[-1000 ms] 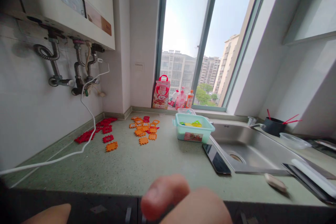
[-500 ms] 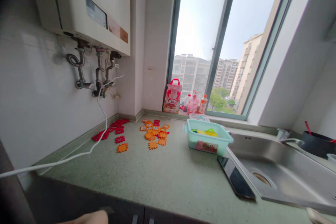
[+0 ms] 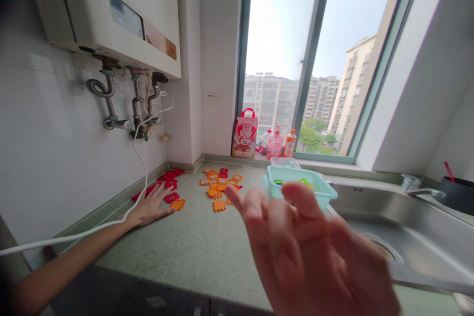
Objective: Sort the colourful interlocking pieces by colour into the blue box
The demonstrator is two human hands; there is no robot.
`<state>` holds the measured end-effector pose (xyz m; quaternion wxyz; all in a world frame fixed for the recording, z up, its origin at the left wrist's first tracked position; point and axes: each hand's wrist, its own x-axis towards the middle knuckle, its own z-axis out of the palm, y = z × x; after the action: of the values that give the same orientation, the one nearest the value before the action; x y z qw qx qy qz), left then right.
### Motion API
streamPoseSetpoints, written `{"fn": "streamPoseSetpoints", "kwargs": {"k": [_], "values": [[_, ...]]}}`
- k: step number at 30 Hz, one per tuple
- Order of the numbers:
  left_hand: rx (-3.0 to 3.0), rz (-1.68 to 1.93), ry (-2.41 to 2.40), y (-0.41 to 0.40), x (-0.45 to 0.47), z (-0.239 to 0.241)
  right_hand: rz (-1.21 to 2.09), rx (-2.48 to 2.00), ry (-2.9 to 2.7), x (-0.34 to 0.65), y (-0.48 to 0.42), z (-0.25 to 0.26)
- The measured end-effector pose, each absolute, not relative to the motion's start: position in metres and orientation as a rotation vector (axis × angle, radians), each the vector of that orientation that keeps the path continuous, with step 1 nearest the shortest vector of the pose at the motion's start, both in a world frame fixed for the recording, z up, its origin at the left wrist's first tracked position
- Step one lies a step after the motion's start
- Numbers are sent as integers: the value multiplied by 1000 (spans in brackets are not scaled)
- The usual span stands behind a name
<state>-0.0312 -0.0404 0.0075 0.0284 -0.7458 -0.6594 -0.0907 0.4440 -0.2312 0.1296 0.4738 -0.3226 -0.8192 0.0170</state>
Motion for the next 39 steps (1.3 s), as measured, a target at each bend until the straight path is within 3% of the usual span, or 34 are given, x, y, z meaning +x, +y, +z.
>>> {"fn": "streamPoseSetpoints", "kwargs": {"k": [4,8,13,31,39], "values": [[-2338,-263,-1971,-13,-17,13,230,-640,-1928,405,-111,138],[-2295,-237,-1883,19,5,20,48,-968,-2081,395,-21,62],[-2248,-317,-1731,45,18,14,67,-1164,-2228,398,6,-12],[-2408,-530,-1467,57,53,14,70,-1190,-2290,410,14,-11],[-2473,-378,-1446,93,66,14,100,-1097,-2344,418,18,-12]]}}
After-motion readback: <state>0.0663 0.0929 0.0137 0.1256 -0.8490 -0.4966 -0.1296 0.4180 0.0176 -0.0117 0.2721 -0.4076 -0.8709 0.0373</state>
